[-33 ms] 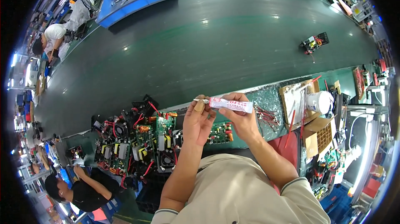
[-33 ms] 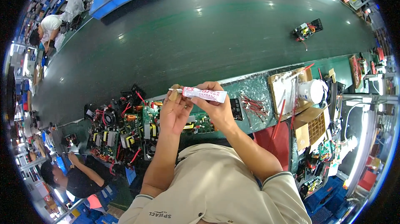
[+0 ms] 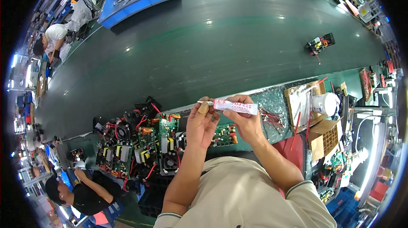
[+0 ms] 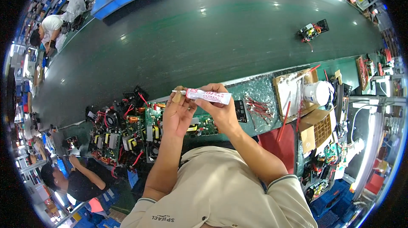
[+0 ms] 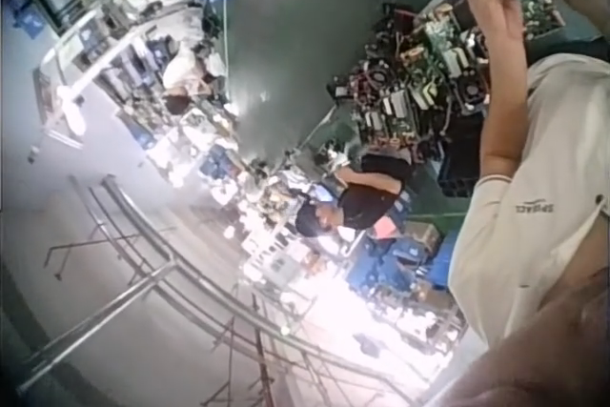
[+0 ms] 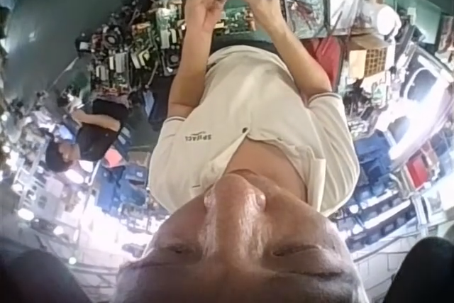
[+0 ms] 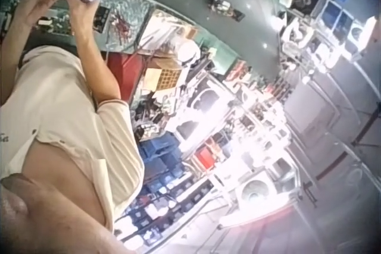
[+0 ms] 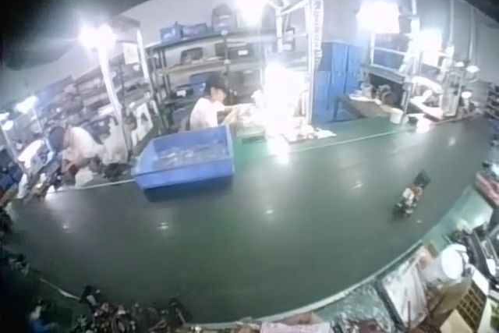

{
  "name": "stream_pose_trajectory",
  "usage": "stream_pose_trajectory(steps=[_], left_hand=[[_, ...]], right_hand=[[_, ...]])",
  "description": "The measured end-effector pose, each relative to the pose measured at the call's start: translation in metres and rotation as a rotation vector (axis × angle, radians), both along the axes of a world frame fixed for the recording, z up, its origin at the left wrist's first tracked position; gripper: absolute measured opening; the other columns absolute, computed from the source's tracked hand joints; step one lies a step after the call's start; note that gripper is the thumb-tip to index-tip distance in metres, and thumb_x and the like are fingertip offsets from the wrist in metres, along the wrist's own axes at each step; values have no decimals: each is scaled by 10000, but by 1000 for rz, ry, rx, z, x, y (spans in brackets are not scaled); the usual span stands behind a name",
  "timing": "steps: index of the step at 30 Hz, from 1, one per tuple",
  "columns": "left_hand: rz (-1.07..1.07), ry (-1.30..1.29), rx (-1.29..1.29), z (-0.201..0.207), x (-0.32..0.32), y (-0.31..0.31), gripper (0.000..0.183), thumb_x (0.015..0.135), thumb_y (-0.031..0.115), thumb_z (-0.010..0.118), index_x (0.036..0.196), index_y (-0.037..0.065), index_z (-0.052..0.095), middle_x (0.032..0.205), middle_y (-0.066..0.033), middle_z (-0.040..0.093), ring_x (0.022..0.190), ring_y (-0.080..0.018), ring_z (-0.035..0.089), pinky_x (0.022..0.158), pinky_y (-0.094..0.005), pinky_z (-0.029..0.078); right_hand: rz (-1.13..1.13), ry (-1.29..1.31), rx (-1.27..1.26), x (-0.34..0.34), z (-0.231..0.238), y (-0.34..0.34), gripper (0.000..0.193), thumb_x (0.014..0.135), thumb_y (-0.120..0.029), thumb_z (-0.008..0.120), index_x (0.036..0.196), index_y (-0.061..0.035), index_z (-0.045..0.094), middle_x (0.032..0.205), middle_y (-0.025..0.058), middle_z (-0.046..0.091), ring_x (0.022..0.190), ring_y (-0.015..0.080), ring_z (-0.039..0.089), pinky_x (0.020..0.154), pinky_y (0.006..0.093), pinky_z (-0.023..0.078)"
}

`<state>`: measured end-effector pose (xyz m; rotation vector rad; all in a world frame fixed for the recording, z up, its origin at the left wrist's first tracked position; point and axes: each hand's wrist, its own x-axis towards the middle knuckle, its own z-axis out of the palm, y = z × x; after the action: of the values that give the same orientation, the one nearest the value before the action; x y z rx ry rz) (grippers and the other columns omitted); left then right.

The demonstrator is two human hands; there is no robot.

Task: Assembling components onto electronic circuit boards, including applying thermal paste and mounting cooling fans.

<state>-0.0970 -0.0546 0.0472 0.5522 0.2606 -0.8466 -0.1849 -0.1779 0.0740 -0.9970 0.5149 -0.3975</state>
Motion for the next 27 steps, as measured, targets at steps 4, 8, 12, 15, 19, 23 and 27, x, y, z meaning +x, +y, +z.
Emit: stream_pose_trajectory(steps=[4, 8, 12, 15, 19, 23, 27], left_hand=[[37, -19, 47, 8, -4, -2, 207, 953, 128, 646, 1154, 80, 649, 1111, -39, 667, 959, -122, 602, 854, -307, 467], [6, -43, -27, 18, -3, -3, 210, 949, 139, 656, 1151, 83, 655, 1103, -29, 666, 952, -120, 599, 866, -309, 457], [14, -90, -41, 11, -3, -8, 253, 951, 195, 651, 1176, 82, 631, 1076, -18, 661, 938, -132, 602, 843, -305, 463], [63, -120, -17, 12, -5, -13, 329, 942, 134, 665, 1256, 67, 597, 1070, -38, 668, 911, -122, 606, 801, -291, 469], [70, -233, 19, 25, -8, -18, 547, 926, 111, 679, 1417, 79, 442, 1108, -57, 665, 900, -126, 598, 754, -288, 471], [40, -129, -21, 36, -9, -24, 570, 926, 111, 677, 1430, 85, 412, 1162, -71, 649, 885, -120, 577, 725, -273, 469], [42, -181, -77, 23, -11, -25, 560, 931, 122, 672, 1427, 89, 414, 1179, -73, 642, 891, -117, 575, 735, -284, 466]], right_hand=[[-14, -90, 173, -3, 9, 8, 330, 880, -11, 695, 1151, 34, 513, 1142, 137, 629, 1052, 188, 632, 940, 317, 514], [-7, -174, 398, -11, 13, 13, 330, 912, -35, 653, 1185, 40, 484, 1200, 171, 604, 1130, 254, 617, 1016, 365, 509], [-42, -170, 413, -17, 7, 23, 321, 913, -31, 652, 1184, 30, 494, 1211, 172, 603, 1130, 251, 618, 1031, 367, 504], [-94, -173, 403, -17, 9, 28, 322, 919, -67, 653, 1202, -7, 510, 1211, 172, 607, 1099, 243, 637, 1011, 318, 521], [-140, -225, 519, -19, 10, 28, 315, 920, -39, 648, 1197, 13, 507, 1204, 172, 607, 1112, 242, 628, 1001, 323, 516], [-143, -272, 660, -23, 16, 25, 333, 923, -58, 653, 1210, 18, 503, 1205, 174, 607, 1100, 233, 635, 966, 291, 527], [-164, -278, 605, -26, 15, 28, 348, 923, -68, 660, 1219, 21, 499, 1202, 173, 607, 1094, 223, 637, 954, 282, 531]])
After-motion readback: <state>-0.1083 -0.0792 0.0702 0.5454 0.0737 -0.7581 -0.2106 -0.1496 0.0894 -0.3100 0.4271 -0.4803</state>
